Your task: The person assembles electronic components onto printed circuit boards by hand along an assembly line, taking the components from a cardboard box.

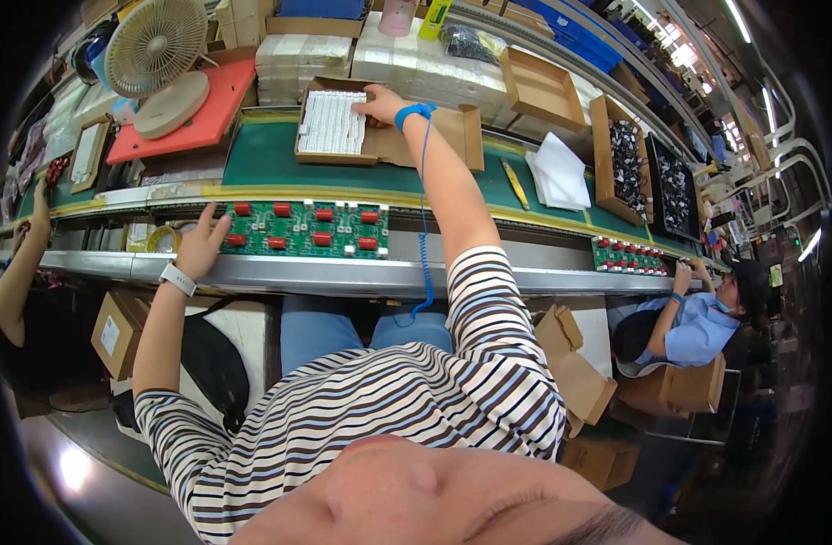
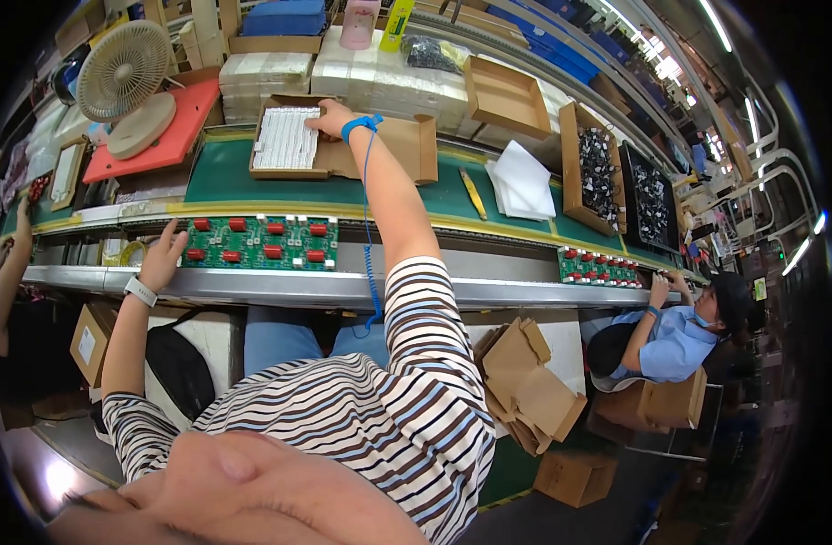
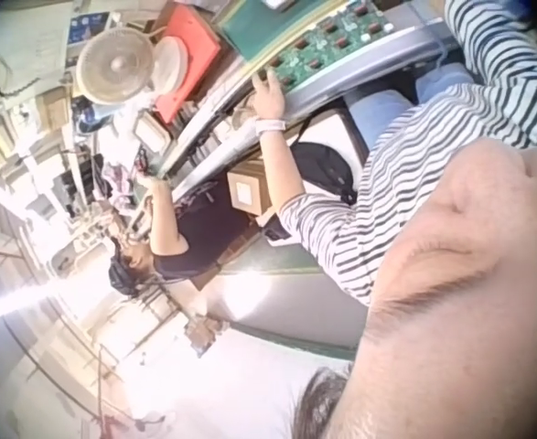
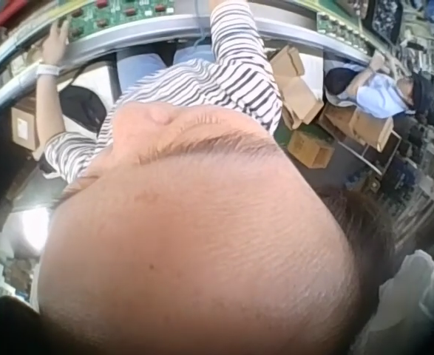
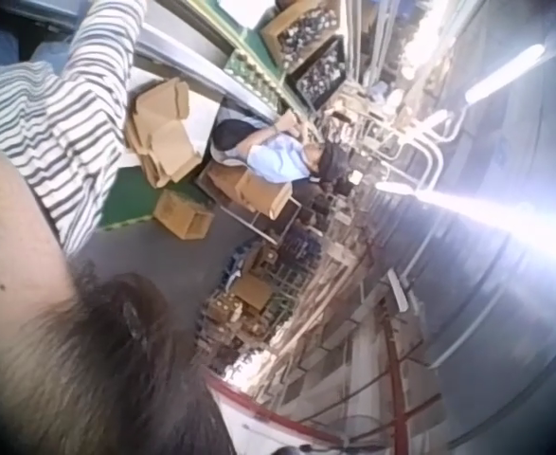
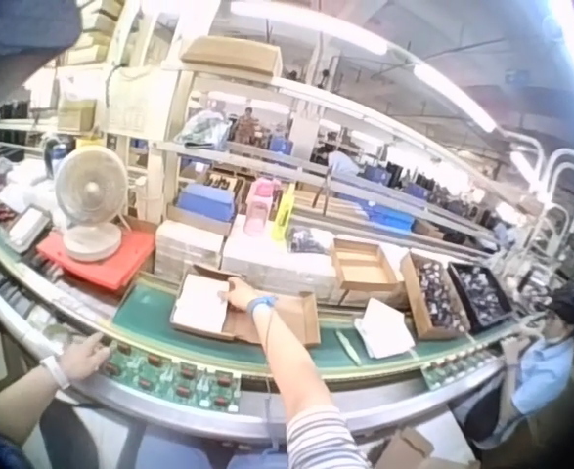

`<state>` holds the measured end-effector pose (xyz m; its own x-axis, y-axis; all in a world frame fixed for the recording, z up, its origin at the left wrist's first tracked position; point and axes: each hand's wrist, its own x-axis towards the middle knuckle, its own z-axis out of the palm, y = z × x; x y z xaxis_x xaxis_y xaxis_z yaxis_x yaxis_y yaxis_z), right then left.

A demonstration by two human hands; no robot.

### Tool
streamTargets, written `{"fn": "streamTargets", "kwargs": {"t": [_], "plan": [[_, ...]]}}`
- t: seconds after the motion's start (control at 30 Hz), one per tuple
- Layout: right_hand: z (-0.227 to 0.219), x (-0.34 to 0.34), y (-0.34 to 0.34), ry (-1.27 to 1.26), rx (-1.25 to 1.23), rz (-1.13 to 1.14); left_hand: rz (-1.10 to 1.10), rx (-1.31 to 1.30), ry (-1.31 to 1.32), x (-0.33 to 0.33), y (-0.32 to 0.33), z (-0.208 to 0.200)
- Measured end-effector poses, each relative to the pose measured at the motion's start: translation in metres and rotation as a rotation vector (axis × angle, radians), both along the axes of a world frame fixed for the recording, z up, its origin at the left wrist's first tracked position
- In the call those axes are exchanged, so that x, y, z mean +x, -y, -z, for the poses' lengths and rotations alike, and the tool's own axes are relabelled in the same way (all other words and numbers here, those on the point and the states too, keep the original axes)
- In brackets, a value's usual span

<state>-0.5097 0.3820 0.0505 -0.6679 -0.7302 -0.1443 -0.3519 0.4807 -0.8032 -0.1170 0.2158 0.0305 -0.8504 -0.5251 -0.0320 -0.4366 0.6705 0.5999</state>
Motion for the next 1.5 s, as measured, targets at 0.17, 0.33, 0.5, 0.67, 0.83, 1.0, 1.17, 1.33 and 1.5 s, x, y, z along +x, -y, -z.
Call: {"fn": "streamTargets", "kwargs": {"t": [0.17, 0.33, 0.5, 0.67, 0.83, 1.0, 1.17, 1.33, 1.5], "plan": [[-0.016, -0.005, -0.002, 0.242, 0.1, -0.116, 0.104, 0.043, 0.1, -0.016, -0.039, -0.027], [-0.02, -0.006, -0.003, 0.353, 0.102, -0.165, 0.22, 0.043, 0.103, -0.029, -0.054, -0.026], [-0.018, -0.004, -0.004, 0.424, -0.016, -0.121, 0.286, 0.091, 0.101, -0.034, -0.062, -0.028], [-0.011, -0.017, -0.003, 0.437, 0.0, -0.116, 0.209, -0.047, 0.203, -0.047, -0.057, -0.048], [-0.014, -0.018, -0.006, 0.405, -0.03, -0.109, 0.247, -0.675, -0.228, -0.082, -0.038, -0.021], [-0.047, 0.002, -0.029, 0.211, -0.043, -0.011, 0.161, -0.744, -0.246, -0.152, -0.047, -0.019], [-0.059, 0.025, -0.061, 0.214, -0.155, -0.069, 0.172, -0.79, -0.119, -0.175, -0.046, -0.012], [-0.066, 0.059, -0.088, 0.267, -0.307, -0.146, 0.149, -0.756, -0.177, -0.171, -0.052, -0.017], [-0.048, 0.111, -0.085, -0.091, -0.397, -0.237, 0.219, 0.659, -0.57, -0.165, -0.099, -0.026]]}}
